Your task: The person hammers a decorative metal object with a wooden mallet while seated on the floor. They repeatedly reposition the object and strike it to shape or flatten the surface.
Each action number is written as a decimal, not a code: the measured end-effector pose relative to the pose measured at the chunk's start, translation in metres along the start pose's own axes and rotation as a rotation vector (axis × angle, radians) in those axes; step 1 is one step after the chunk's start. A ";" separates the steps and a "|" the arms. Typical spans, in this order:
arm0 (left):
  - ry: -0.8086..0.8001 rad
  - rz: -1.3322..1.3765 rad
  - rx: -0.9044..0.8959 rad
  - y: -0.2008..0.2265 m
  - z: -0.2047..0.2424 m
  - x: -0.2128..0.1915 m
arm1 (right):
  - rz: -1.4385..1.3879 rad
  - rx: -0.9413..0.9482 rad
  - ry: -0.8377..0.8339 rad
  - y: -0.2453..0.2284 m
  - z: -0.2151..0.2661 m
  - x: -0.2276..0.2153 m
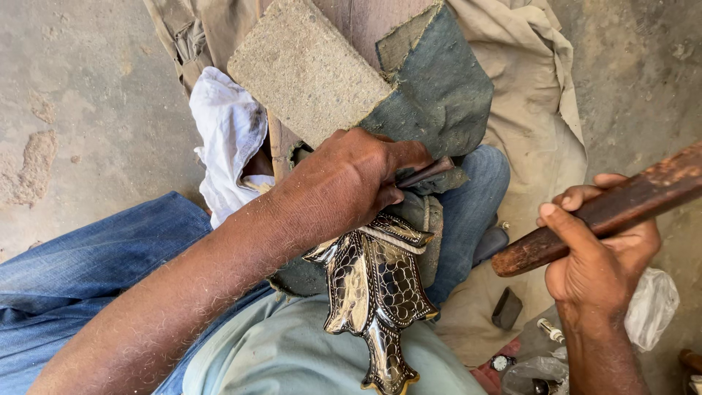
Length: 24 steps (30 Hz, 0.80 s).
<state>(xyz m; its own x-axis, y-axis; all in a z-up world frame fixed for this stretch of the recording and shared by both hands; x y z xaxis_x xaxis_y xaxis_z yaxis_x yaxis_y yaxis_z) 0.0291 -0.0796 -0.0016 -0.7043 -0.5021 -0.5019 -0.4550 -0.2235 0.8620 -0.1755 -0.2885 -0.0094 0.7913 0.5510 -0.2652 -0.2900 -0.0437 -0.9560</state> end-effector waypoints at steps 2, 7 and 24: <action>-0.006 -0.015 -0.002 -0.001 0.001 0.001 | 0.307 0.005 -0.139 0.005 0.002 0.009; 0.004 0.024 -0.004 -0.004 0.005 0.000 | 0.191 -0.090 -0.154 0.001 0.000 0.010; 0.246 0.325 0.143 0.028 0.031 -0.053 | 0.488 -0.095 -0.172 0.033 0.029 -0.003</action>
<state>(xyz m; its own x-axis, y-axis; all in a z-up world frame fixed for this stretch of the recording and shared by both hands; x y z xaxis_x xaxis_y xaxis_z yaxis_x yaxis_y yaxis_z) 0.0372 -0.0333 0.0471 -0.6805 -0.7152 -0.1594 -0.3144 0.0885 0.9452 -0.2031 -0.2678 -0.0360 0.4742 0.5757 -0.6661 -0.5467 -0.4005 -0.7353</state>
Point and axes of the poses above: each hand's wrist, its own z-axis away from the middle knuckle, its own x-axis out of the palm, y = z × x, the point moved 8 cm from there along -z, towards the middle knuckle, and after that the axes turned 14 degrees about y, right-handed, at the moved point
